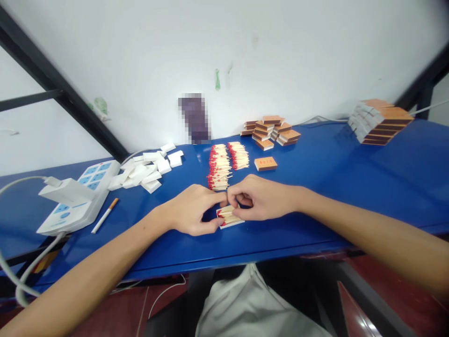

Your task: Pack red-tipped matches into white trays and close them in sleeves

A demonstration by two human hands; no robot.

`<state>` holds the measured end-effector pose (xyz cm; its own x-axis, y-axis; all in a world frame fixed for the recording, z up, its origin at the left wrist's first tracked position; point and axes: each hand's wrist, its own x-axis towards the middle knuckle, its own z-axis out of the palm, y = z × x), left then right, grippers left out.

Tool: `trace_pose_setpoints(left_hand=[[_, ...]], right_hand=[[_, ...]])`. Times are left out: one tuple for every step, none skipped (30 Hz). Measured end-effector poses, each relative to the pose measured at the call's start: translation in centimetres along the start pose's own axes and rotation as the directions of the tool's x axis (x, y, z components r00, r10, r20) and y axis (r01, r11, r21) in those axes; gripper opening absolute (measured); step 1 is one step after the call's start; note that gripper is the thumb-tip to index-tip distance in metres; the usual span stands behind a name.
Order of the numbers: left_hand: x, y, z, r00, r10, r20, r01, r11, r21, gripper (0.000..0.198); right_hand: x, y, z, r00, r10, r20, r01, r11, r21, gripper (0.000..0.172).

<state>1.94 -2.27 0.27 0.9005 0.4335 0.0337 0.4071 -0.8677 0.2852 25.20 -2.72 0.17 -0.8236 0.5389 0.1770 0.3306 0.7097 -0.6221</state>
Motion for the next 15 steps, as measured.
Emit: trace_pose_setpoints(left_hand=[[0.01,-0.02,0.03,1.0,-0.002,-0.001,0.002,1.0,-0.003,0.016],[0.02,-0.02,0.04,1.0,-0.005,-0.002,0.005,1.0,-0.004,0.015],[0.03,-0.02,0.04,1.0,-0.009,-0.002,0.009,1.0,-0.006,0.014],[0.04,-0.01,0.03,1.0,-0.013,-0.002,0.013,1.0,-0.006,0.013],[0.06,0.0,0.02,1.0,-0.017,-0.001,0.017,1.0,-0.003,0.013],[0.08,0.01,0.02,1.0,-0.023,-0.001,0.023,1.0,0.001,0.013],[0.1,0.0,0.02,1.0,-0.03,-0.004,0.03,1.0,0.006,0.014],[0.11,-0.03,0.05,0.999,-0.037,-0.008,0.037,0.999,0.008,0.015],[0.13,-0.06,0.09,0.999,-0.043,-0.014,0.043,0.999,0.007,0.017],[0.14,-0.11,0.14,0.999,-0.048,-0.018,0.048,0.999,0.003,0.018],[0.15,-0.16,0.19,0.999,-0.049,-0.021,0.049,0.999,-0.001,0.02],[0.16,-0.22,0.24,0.999,-0.047,-0.022,0.047,0.999,-0.003,0.021],[0.16,-0.28,0.29,0.999,-0.044,-0.02,0.044,0.999,-0.002,0.023],[0.15,-0.33,0.32,0.999,-0.04,-0.018,0.04,0.999,0.002,0.024],[0.14,-0.37,0.34,0.999,-0.033,-0.017,0.033,0.999,0.006,0.026]], right_hand=[[0.01,0.07,0.01,1.0,0.0,-0.002,0.0,1.0,-0.002,0.005],[0.02,0.13,0.02,1.0,0.0,-0.004,0.0,1.0,-0.007,0.005],[0.03,0.18,0.02,1.0,0.001,-0.003,-0.001,1.0,-0.016,0.005],[0.05,0.22,0.02,1.0,0.002,-0.002,-0.002,1.0,-0.029,0.005],[0.07,0.25,0.02,1.0,0.003,-0.003,-0.003,0.999,-0.045,0.005],[0.08,0.28,0.02,1.0,0.005,-0.005,-0.005,0.998,-0.061,0.007],[0.09,0.3,0.03,1.0,0.005,-0.008,-0.006,0.997,-0.075,0.009],[0.09,0.32,0.03,1.0,0.006,-0.012,-0.007,0.996,-0.087,0.011],[0.09,0.34,0.04,1.0,0.006,-0.014,-0.008,0.995,-0.096,0.013],[0.09,0.35,0.05,1.0,0.005,-0.015,-0.007,0.995,-0.103,0.014],[0.08,0.36,0.06,1.0,0.003,-0.013,-0.004,0.994,-0.109,0.015],[0.08,0.35,0.06,1.0,0.0,-0.011,-0.001,0.993,-0.115,0.014],[0.07,0.34,0.05,1.0,0.0,-0.007,-0.001,0.993,-0.121,0.013],[0.07,0.33,0.03,1.0,0.0,-0.004,0.0,0.992,-0.127,0.011],[0.07,0.31,0.01,1.0,-0.001,0.0,0.001,0.991,-0.13,0.01]])
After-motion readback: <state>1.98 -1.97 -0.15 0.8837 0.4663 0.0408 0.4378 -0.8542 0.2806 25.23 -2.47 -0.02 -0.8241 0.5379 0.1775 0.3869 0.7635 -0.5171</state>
